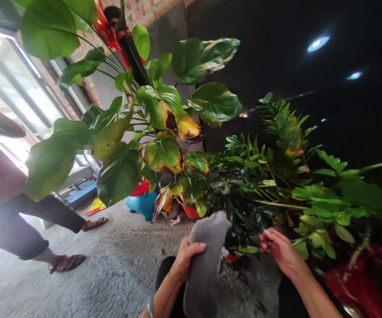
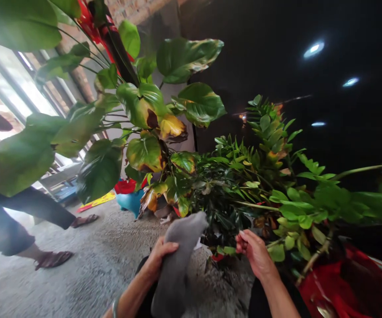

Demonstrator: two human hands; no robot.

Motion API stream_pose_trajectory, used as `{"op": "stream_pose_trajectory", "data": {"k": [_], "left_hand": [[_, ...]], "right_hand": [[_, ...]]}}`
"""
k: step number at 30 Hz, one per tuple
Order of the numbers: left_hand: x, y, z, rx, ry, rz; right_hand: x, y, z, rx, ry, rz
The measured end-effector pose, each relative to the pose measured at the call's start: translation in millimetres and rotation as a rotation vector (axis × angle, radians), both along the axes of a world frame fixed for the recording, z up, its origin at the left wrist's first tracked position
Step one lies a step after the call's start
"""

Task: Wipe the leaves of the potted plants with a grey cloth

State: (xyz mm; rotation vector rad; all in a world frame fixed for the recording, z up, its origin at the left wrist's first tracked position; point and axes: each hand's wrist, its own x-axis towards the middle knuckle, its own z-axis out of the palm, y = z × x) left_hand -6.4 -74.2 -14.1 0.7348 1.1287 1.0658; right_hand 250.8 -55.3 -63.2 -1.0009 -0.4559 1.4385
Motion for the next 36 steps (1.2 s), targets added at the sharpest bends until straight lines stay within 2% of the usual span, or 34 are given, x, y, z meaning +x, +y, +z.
{"op": "stream_pose_trajectory", "data": {"k": [4, 6, 8, 10, 13, 15, 16, 18, 22, 24, 25, 26, 28, 30, 31, 32, 33, 34, 36], "left_hand": [[1, 42, 55.1, 0.168, -0.103, 0.322], [9, 64, 68.0, 0.207, -0.188, 0.386], [18, 70, 60.7, 0.171, -0.191, 0.362], [25, 59, 36.7, 0.071, -0.084, 0.271], [22, 24, -4.4, -0.105, 0.042, -0.032], [12, 7, -15.1, -0.133, 0.022, -0.196], [7, 4, -12.3, -0.114, 0.006, -0.233], [-2, 11, 8.3, -0.027, -0.025, -0.188], [0, 53, 66.7, 0.136, -0.167, 0.183], [11, 68, 74.8, 0.122, -0.217, 0.294], [17, 70, 69.7, 0.087, -0.201, 0.301], [22, 68, 59.1, 0.039, -0.156, 0.277], [30, 53, 27.5, -0.07, -0.015, 0.145], [31, 32, -2.3, -0.16, 0.046, -0.066], [29, 22, -10.7, -0.174, 0.021, -0.178], [26, 14, -12.5, -0.169, -0.003, -0.263], [23, 9, -7.4, -0.145, -0.029, -0.322], [20, 7, 4.1, -0.105, -0.049, -0.347], [16, 14, 39.9, 0.0, -0.067, -0.304]], "right_hand": [[-4, 3, -2.3, -0.002, 0.01, -0.011], [-6, 4, -3.1, 0.002, 0.005, -0.01], [-7, 4, -3.5, 0.008, 0.0, -0.005], [-7, 3, -3.6, 0.012, -0.004, -0.003], [-4, 2, -3.1, 0.012, -0.008, -0.011], [-3, 1, -2.3, 0.009, -0.008, -0.017], [-2, 0, -1.9, 0.007, -0.005, -0.017], [-2, 0, -1.0, 0.003, 0.001, -0.015], [-7, 2, 1.2, -0.001, 0.011, -0.006], [-10, 3, 2.2, -0.002, 0.011, -0.001], [-11, 4, 2.6, -0.002, 0.011, 0.002], [-12, 4, 2.8, 0.0, 0.012, 0.004], [-12, 4, 2.4, 0.007, 0.013, 0.007], [-11, 3, 1.0, 0.016, 0.013, 0.009], [-9, 3, 0.0, 0.019, 0.013, 0.009], [-8, 3, -0.9, 0.022, 0.012, 0.01], [-6, 2, -1.7, 0.024, 0.013, 0.011], [-5, 2, -2.4, 0.026, 0.014, 0.011], [-4, 3, -2.8, 0.032, 0.015, 0.011]]}}
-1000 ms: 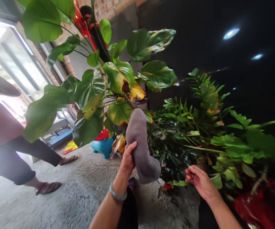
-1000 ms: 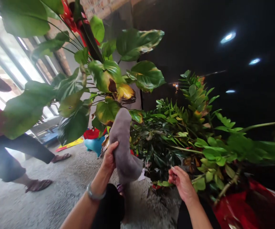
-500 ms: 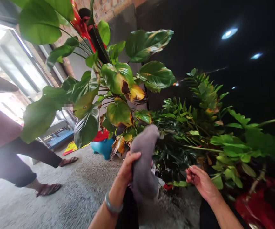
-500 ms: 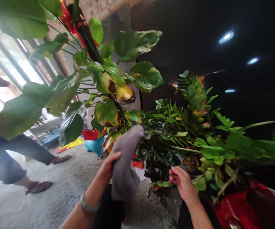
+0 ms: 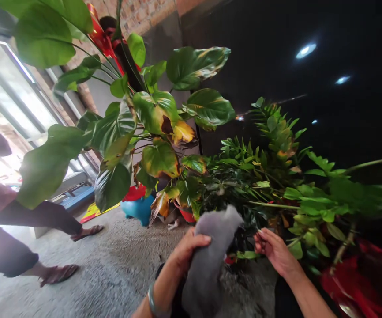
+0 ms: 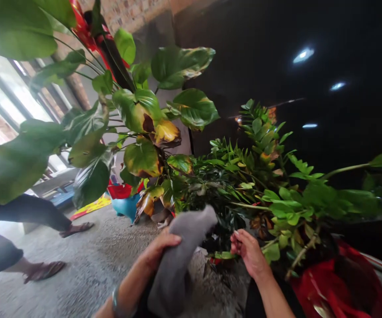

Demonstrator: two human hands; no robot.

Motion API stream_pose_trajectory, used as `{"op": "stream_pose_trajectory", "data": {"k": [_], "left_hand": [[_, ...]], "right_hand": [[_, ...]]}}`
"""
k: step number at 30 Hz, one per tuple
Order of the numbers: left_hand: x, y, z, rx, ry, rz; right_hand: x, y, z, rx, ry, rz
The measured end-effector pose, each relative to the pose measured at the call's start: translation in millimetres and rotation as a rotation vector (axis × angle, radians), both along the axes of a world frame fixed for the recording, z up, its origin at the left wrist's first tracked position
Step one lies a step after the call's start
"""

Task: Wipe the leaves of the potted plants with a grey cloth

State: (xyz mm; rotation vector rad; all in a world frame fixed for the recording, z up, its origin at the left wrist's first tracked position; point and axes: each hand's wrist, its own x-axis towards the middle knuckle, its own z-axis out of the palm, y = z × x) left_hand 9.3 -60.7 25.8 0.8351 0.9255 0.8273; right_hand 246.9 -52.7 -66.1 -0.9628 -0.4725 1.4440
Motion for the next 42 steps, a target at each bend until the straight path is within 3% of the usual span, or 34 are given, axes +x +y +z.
{"op": "stream_pose_trajectory", "data": {"k": [3, 5, 6, 8, 11, 13, 15, 17, 20, 22, 24, 26, 29, 31, 34, 36, 38, 40, 42], "left_hand": [[2, 24, 50.8, 0.114, -0.097, 0.233], [9, 39, 60.5, 0.126, -0.135, 0.373], [14, 44, 56.2, 0.113, -0.133, 0.409], [22, 46, 32.8, 0.073, -0.068, 0.402], [29, 29, -12.5, -0.011, 0.114, 0.176], [29, 16, -28.1, -0.049, 0.197, -0.041], [29, 11, -22.5, -0.029, 0.217, -0.191], [33, 16, 1.9, 0.062, 0.176, -0.21], [47, 37, 48.2, 0.227, -0.009, -0.048], [58, 50, 65.4, 0.276, -0.139, 0.09], [67, 56, 62.0, 0.259, -0.177, 0.18], [70, 54, 41.3, 0.192, -0.06, 0.154], [59, 40, 4.3, 0.099, 0.352, -0.067], [46, 30, -5.3, 0.094, 0.528, -0.219], [32, 27, 12.8, 0.135, 0.409, -0.295], [31, 34, 36.2, 0.183, 0.215, -0.207], [37, 45, 54.4, 0.238, 0.033, -0.038], [47, 54, 57.5, 0.26, -0.058, 0.1], [55, 57, 42.9, 0.25, 0.013, 0.124]], "right_hand": [[-1, 1, 0.7, 0.013, 0.0, 0.001], [-2, 1, 0.9, 0.019, 0.001, 0.004], [-2, 1, 0.6, 0.021, 0.001, 0.004], [-2, 1, -0.9, 0.022, 0.0, 0.006], [1, 0, -4.0, 0.02, -0.003, 0.008], [3, 0, -5.5, 0.021, -0.004, 0.007], [4, -1, -5.7, 0.027, -0.004, 0.008], [4, -1, -4.5, 0.034, -0.007, 0.017], [2, -1, -1.1, 0.043, -0.015, 0.037], [0, 0, 1.0, 0.049, -0.018, 0.044], [-1, -1, 2.3, 0.053, -0.017, 0.046], [0, -1, 2.4, 0.053, -0.016, 0.043], [2, -3, 1.1, 0.043, -0.02, 0.035], [4, -3, -0.1, 0.031, -0.025, 0.03], [6, -3, -0.4, 0.021, -0.028, 0.023], [5, -3, 0.7, 0.02, -0.028, 0.026], [4, -2, 2.5, 0.021, -0.027, 0.031], [1, -2, 4.0, 0.027, -0.029, 0.031], [0, -2, 4.2, 0.028, -0.033, 0.025]]}}
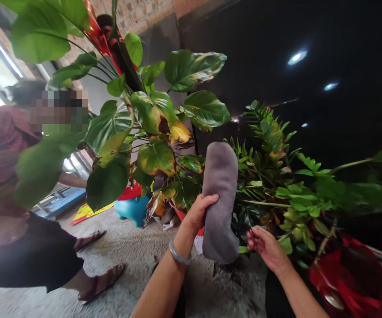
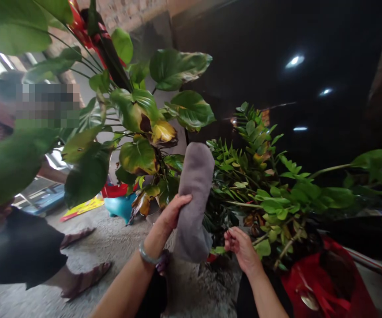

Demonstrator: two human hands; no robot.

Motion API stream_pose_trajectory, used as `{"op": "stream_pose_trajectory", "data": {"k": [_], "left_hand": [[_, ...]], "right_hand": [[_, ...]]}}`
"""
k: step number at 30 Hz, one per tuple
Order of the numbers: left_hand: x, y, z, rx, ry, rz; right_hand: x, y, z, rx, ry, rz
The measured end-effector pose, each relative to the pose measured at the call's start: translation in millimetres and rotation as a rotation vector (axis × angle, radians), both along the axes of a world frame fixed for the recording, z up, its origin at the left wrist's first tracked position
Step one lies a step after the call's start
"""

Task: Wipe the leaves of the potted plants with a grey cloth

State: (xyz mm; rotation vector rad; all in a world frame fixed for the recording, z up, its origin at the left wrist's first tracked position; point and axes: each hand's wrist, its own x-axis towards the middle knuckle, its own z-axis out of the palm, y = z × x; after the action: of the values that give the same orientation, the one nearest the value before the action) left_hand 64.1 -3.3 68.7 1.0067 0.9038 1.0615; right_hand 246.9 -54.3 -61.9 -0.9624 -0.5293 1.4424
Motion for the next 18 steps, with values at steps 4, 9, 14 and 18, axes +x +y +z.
{"op": "stream_pose_trajectory", "data": {"k": [4, 9, 14, 18], "left_hand": [[-10, -17, -50.4, -0.069, 0.485, -0.164], [-41, -38, -45.5, -0.121, 0.487, -0.405], [-17, -14, 6.3, 0.024, 0.024, -0.068], [12, 3, -9.9, 0.02, 0.016, 0.09]], "right_hand": [[1, 0, -4.9, -0.031, -0.019, -0.02], [4, 0, -9.4, -0.043, -0.027, -0.03], [-1, 0, -4.0, -0.026, -0.02, -0.017], [-2, 0, -4.2, -0.033, -0.009, -0.019]]}}
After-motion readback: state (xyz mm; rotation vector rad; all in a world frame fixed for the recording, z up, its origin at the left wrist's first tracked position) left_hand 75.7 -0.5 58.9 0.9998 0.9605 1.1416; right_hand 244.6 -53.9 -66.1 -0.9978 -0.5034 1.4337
